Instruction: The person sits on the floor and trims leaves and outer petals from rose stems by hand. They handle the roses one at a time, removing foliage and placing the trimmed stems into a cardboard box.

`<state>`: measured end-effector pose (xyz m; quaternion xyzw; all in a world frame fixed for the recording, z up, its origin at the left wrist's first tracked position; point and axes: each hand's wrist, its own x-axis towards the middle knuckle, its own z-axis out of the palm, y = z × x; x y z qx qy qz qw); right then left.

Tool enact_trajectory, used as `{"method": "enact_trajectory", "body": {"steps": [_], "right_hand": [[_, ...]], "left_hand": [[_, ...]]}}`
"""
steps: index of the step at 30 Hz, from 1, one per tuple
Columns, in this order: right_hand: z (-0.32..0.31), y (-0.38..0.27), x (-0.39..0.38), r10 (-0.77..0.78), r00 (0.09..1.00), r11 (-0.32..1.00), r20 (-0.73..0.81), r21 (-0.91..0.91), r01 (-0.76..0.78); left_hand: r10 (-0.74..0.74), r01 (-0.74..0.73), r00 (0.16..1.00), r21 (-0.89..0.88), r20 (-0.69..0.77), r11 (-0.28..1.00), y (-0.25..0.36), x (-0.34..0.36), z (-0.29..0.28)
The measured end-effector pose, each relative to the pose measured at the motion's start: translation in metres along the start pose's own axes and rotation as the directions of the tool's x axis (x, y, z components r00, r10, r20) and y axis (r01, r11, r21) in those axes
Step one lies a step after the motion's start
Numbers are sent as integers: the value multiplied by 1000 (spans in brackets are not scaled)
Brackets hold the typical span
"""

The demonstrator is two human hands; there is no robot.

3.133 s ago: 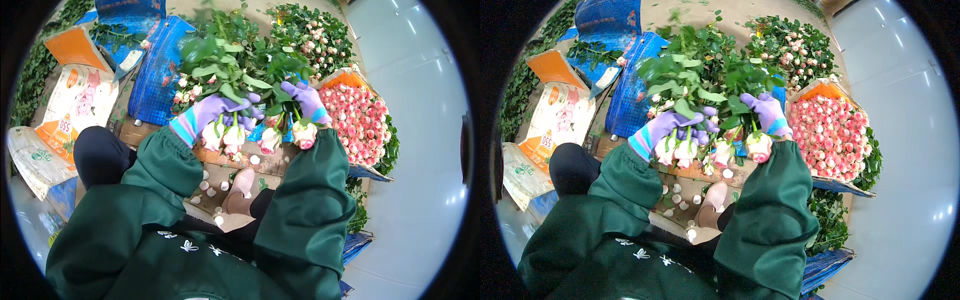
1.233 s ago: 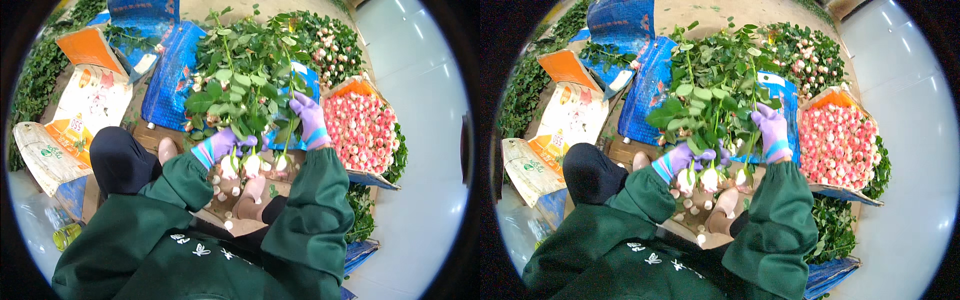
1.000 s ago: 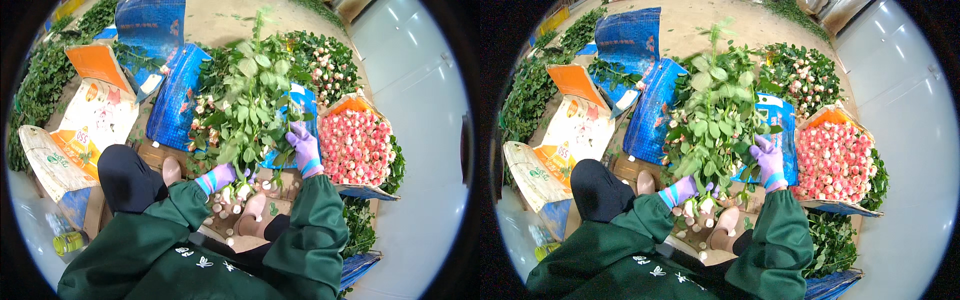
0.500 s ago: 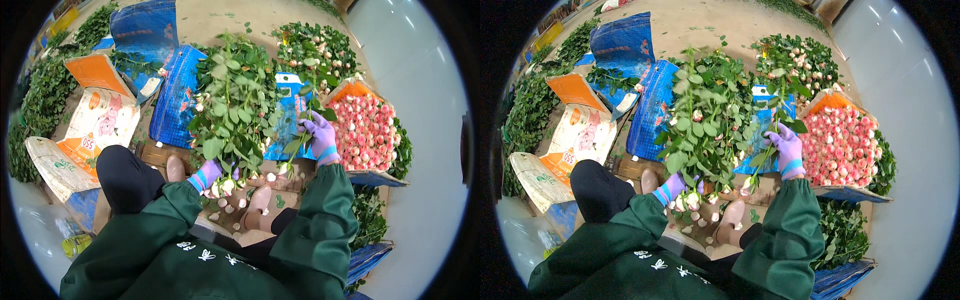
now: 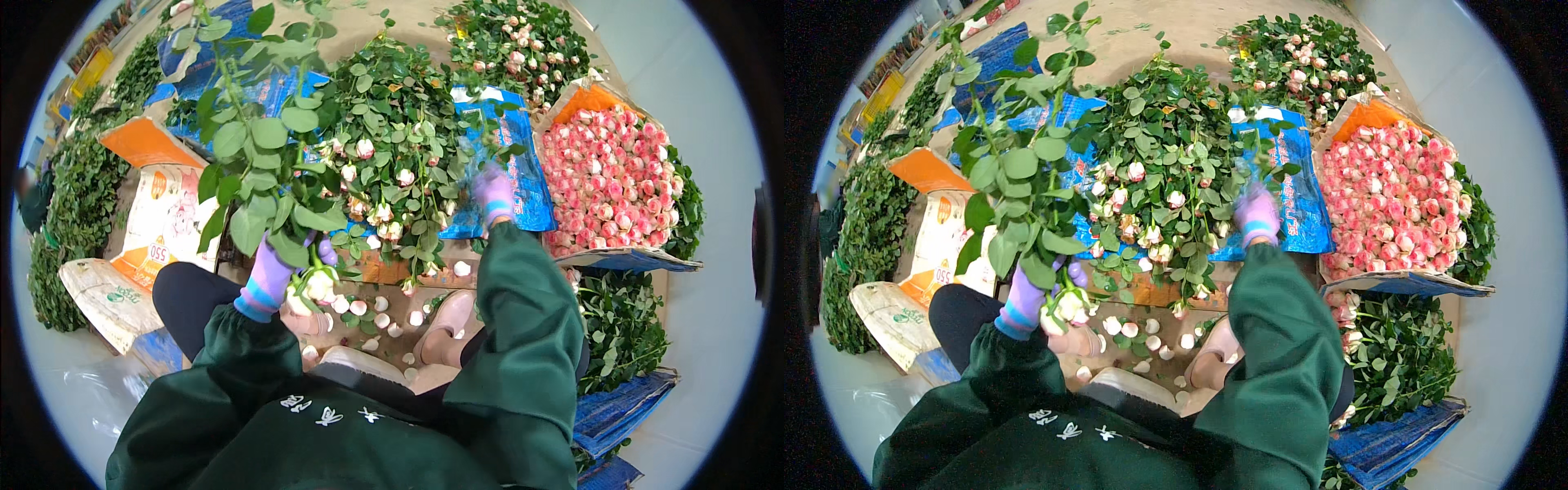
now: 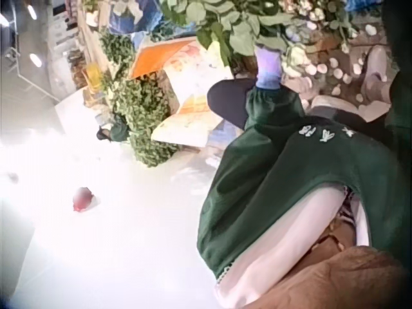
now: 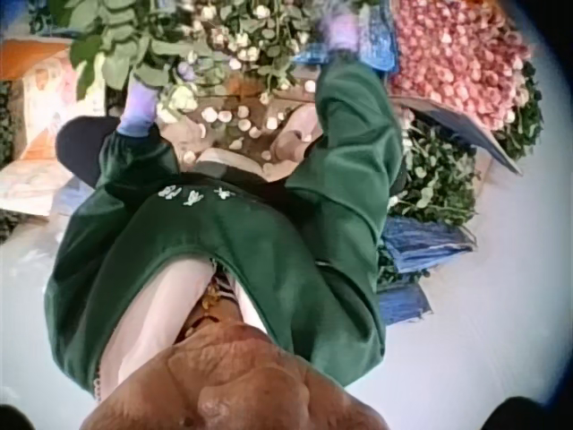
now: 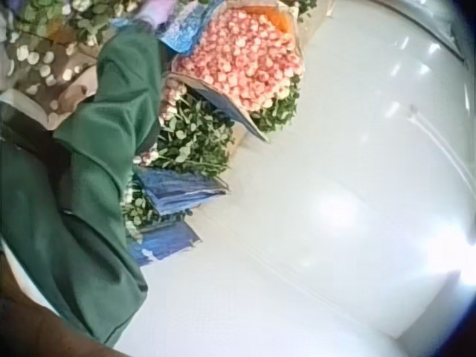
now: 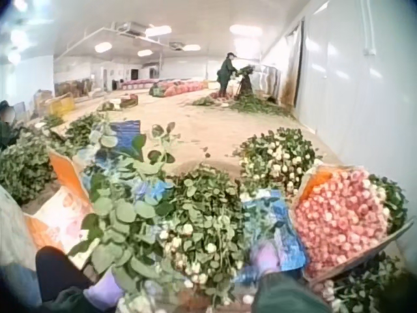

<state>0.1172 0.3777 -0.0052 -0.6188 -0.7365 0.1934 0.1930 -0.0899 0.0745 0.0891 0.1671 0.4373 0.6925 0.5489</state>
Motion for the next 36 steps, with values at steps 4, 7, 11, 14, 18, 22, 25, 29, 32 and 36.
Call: {"method": "enact_trajectory", "body": {"steps": [4,7,11,14,18,22,25,29,32,36], "right_hand": [[118,63,-60,173,789,969,589,-245,-30],[125,7,-115,372,743,922,556,-312,-228],[138,44,-108,396,759,917,518,-272,-293],[130,50,-109,343,845,939,411,-167,-300],[116,42,-99,283,937,957,202,9,-291],[74,45,-25,86,992,962,-96,267,-58],[27,0,3,-51,968,963,-247,244,113],[-20,-120,-78,-397,681,736,615,656,-164],[5,-144,-129,-523,438,757,731,634,-154],[17,-143,-155,-386,655,508,649,742,-437]], "left_hand": [[1,1,1000,100,-22,995,-5,15,-7],[43,-14,993,247,-113,969,-12,12,-35],[39,-25,997,208,-67,978,-24,28,-30],[18,-6,996,140,-86,990,-25,27,-34],[-72,55,982,-98,-175,994,-27,21,-32],[176,-252,966,560,188,789,-38,24,-41],[13,-74,991,456,135,887,-42,15,-40],[-64,10,993,480,97,877,-54,-1,-50],[-87,14,988,483,130,876,-64,-5,-47],[-97,13,987,548,125,837,-72,-12,-46]]}}
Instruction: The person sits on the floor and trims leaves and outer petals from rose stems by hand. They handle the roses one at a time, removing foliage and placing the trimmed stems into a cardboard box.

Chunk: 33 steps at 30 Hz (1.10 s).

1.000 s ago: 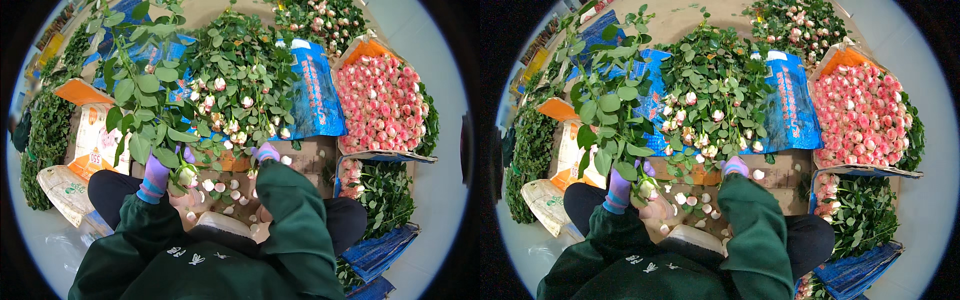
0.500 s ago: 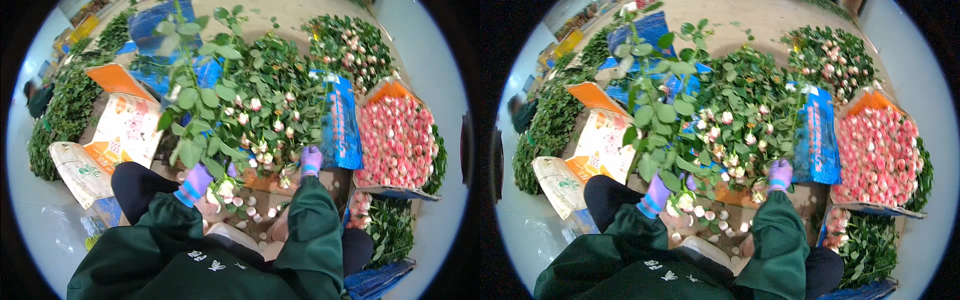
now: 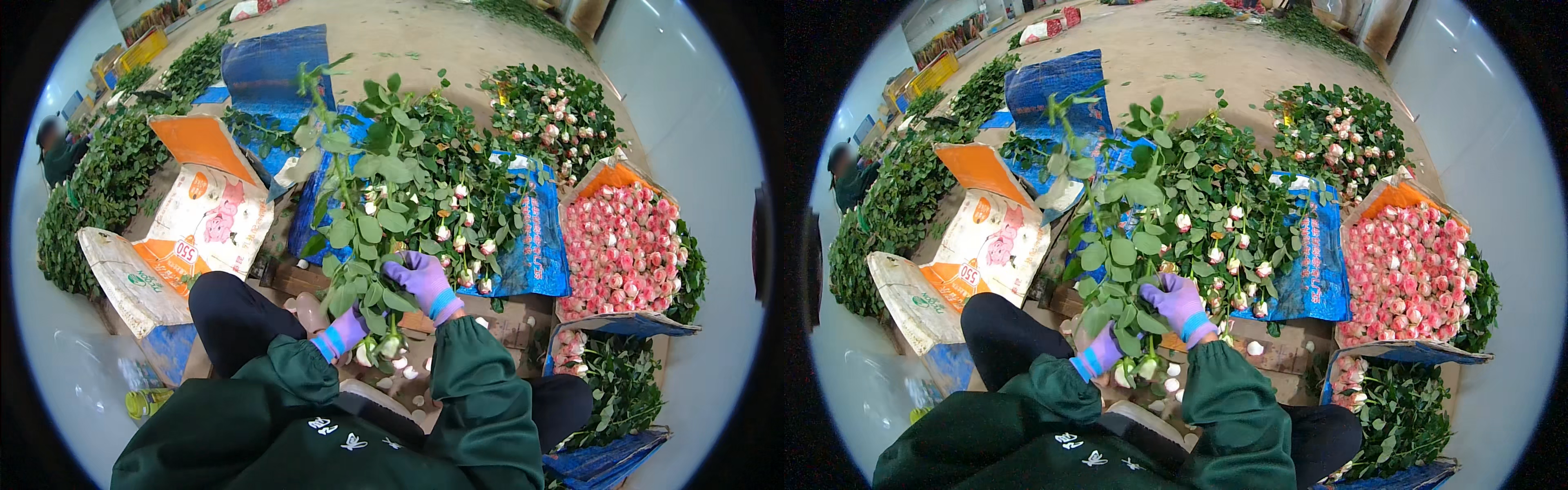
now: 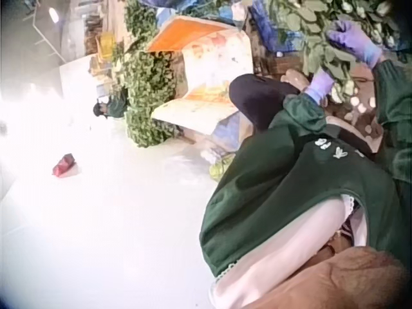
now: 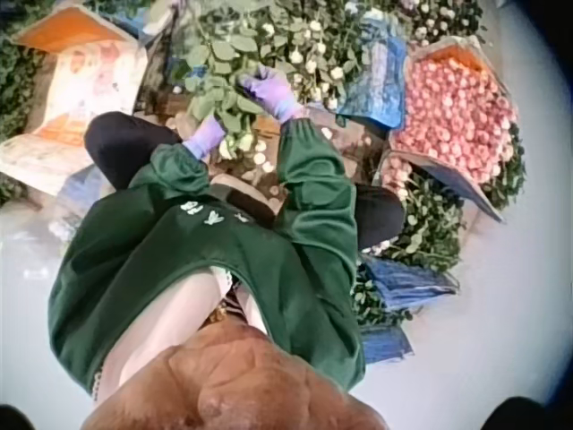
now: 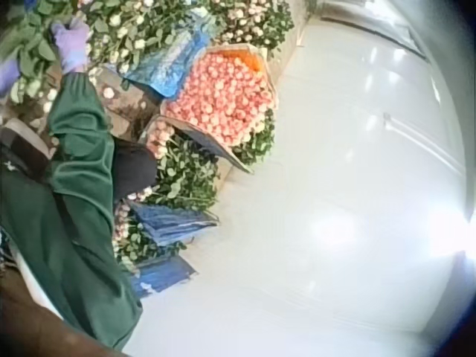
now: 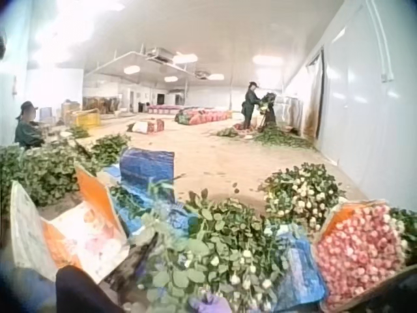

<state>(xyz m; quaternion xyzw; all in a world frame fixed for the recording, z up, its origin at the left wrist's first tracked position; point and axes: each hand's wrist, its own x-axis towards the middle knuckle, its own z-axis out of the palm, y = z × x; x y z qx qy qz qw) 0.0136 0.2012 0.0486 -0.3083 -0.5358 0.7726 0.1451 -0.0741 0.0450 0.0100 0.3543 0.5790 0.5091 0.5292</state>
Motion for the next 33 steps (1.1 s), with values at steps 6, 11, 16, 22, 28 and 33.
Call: {"method": "enact_trajectory", "body": {"steps": [6,11,16,22,28,33], "right_hand": [[-37,-19,-4,-217,933,975,-287,-101,196],[-135,-1,7,-217,941,736,-259,-676,-16],[-134,56,-24,-1,948,108,-319,-942,-317],[-94,151,-20,223,948,-138,-227,-970,-200],[-52,183,7,144,979,-146,-146,-981,-125],[10,143,18,324,944,-139,-57,-990,-12]], "left_hand": [[-19,41,991,163,-132,986,17,-5,10],[39,-69,975,-128,-218,989,28,1,-10],[198,-229,937,-78,-286,970,147,-16,-70],[412,-358,845,213,-340,909,175,8,-127],[299,-278,867,112,-398,954,164,19,-126],[68,-47,929,67,-364,997,148,35,-171]]}}
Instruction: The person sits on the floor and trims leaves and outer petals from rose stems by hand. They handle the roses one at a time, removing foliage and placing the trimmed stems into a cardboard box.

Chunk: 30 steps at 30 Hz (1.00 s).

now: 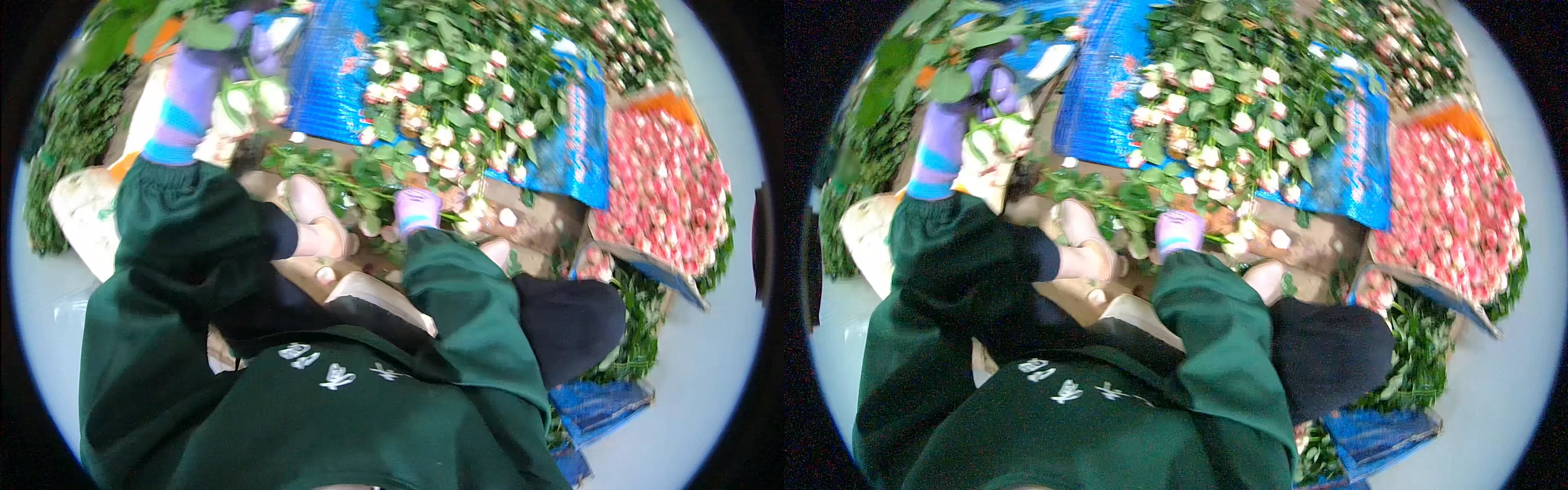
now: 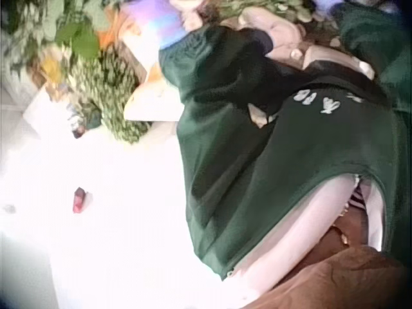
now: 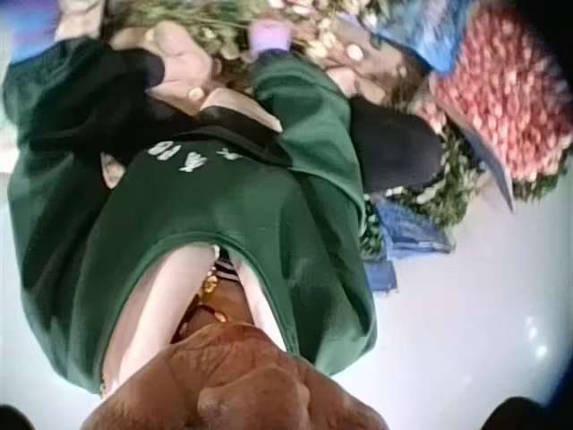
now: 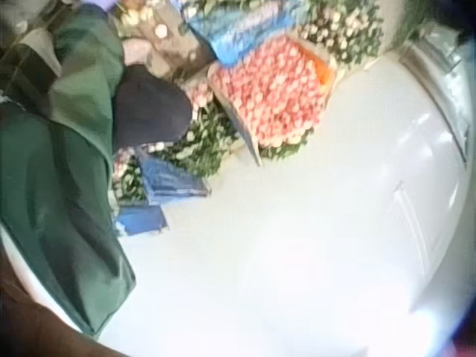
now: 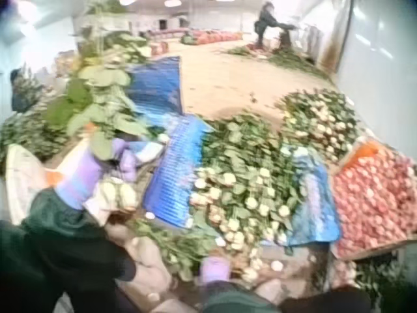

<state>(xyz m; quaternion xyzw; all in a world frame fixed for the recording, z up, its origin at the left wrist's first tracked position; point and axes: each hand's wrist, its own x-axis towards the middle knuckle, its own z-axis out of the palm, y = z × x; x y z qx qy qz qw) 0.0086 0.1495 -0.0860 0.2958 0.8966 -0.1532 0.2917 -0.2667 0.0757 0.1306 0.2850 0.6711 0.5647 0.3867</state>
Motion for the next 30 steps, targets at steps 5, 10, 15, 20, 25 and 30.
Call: {"method": "enact_trajectory", "body": {"steps": [5,10,15,20,25,30], "right_hand": [[42,-14,39,110,987,990,-121,104,-98],[53,-12,44,102,985,988,-137,126,-85],[59,-14,48,147,959,987,-242,95,-127],[60,0,53,124,973,981,-194,175,-90],[50,11,50,226,944,916,-241,381,-122],[-27,25,27,369,809,690,-457,718,91]], "left_hand": [[161,-124,966,-184,204,975,3,-7,23],[127,-103,978,-147,167,984,4,-6,35],[149,-122,980,-198,128,973,8,-15,45],[82,-76,996,-166,29,983,6,-11,51],[69,-9,968,-240,240,971,3,7,37],[188,-30,853,-313,487,949,6,2,40]]}}
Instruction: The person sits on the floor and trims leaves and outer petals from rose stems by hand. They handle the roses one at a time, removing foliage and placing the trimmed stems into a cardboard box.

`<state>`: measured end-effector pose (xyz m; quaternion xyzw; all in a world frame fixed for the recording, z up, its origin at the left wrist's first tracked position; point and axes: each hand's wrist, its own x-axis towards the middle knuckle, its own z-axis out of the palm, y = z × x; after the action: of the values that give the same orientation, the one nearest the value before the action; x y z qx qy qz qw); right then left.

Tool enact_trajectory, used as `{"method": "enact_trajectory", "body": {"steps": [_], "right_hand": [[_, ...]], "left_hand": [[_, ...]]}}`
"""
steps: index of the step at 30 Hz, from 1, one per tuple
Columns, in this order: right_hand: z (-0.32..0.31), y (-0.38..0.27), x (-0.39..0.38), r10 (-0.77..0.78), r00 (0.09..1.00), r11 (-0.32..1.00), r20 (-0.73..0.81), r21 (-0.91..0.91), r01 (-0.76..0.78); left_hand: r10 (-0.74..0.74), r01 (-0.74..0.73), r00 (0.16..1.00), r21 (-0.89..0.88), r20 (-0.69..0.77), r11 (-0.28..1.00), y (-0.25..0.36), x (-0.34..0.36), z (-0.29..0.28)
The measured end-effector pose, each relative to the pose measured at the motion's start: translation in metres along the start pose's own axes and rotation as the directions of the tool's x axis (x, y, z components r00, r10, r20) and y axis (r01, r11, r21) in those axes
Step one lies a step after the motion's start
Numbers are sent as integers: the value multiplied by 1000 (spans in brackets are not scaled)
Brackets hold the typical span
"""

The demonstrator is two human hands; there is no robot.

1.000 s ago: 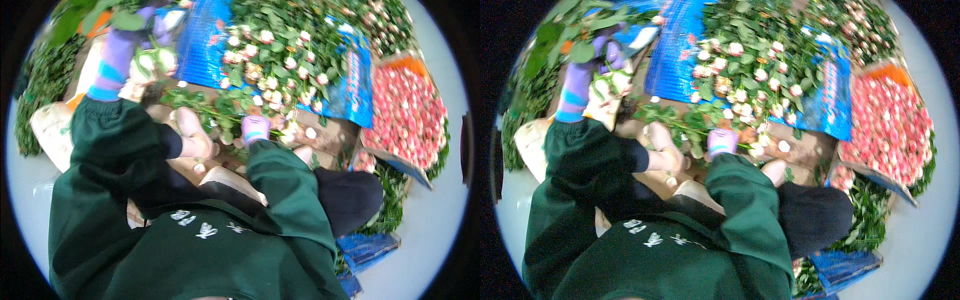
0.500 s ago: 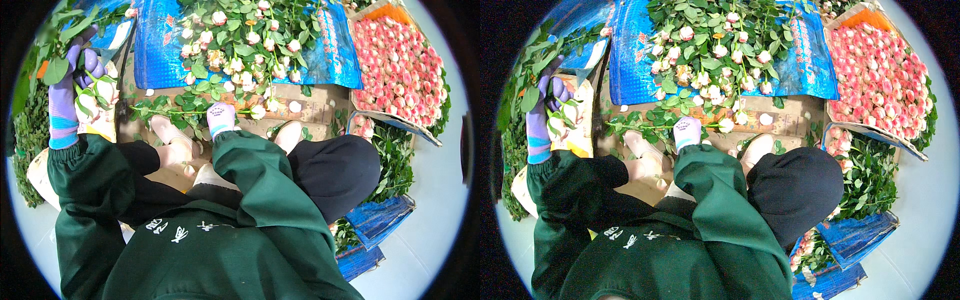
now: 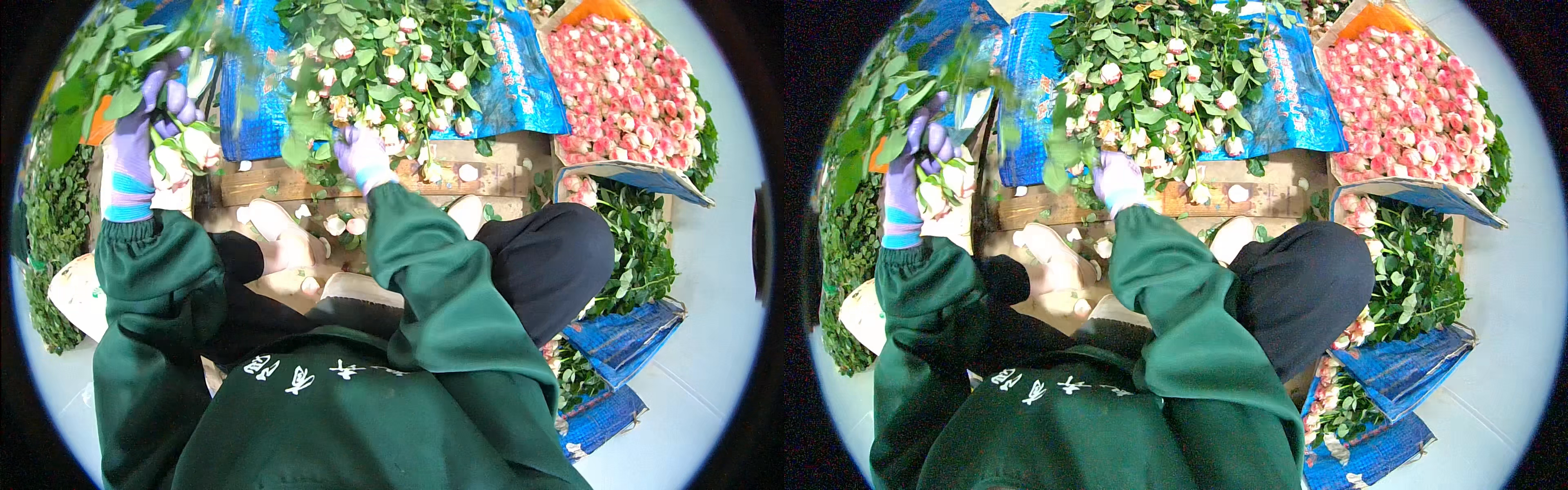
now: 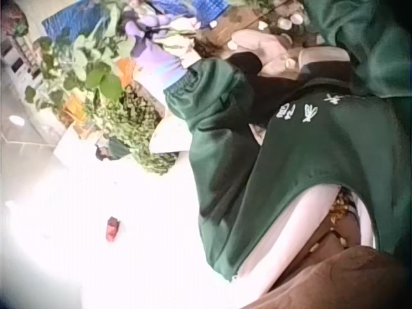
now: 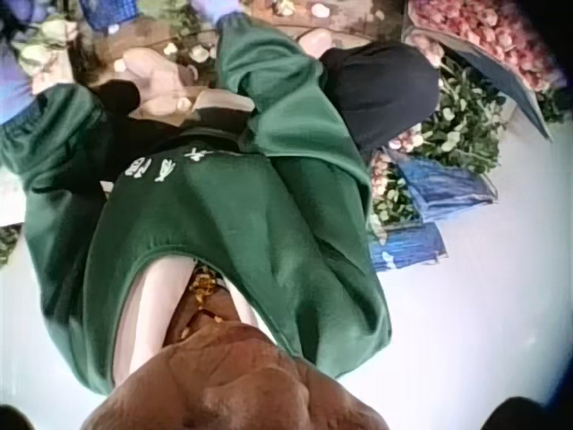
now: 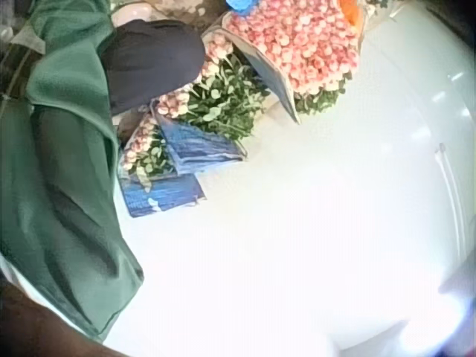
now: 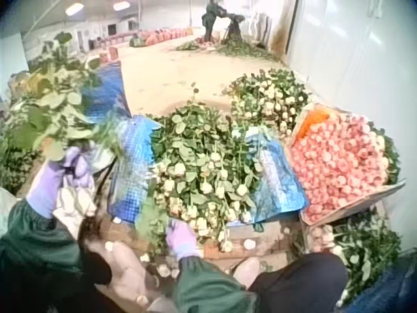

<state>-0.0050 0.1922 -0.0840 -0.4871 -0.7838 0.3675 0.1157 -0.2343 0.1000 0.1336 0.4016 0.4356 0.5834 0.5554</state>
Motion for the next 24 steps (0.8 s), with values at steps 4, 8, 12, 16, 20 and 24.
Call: {"method": "enact_trajectory", "body": {"steps": [4,8,12,16,20,24], "right_hand": [[-108,-65,-3,-160,986,916,-39,367,164],[-184,-89,-13,-392,919,722,-31,609,329],[-197,-84,-17,-401,909,846,112,426,321],[-179,-56,-23,-161,968,662,193,748,-39],[-181,-85,-35,-133,952,570,276,807,-154],[-177,-75,-18,-337,901,523,272,850,-61]], "left_hand": [[-147,118,970,-155,-196,981,-31,-25,50],[-156,146,984,-101,-89,984,-56,-28,90],[-243,253,967,-180,80,950,-110,-8,83],[-203,243,963,-246,176,938,-101,-12,137],[-173,188,973,-87,155,978,-84,-18,132],[-184,177,977,75,109,981,-76,-22,124]]}}
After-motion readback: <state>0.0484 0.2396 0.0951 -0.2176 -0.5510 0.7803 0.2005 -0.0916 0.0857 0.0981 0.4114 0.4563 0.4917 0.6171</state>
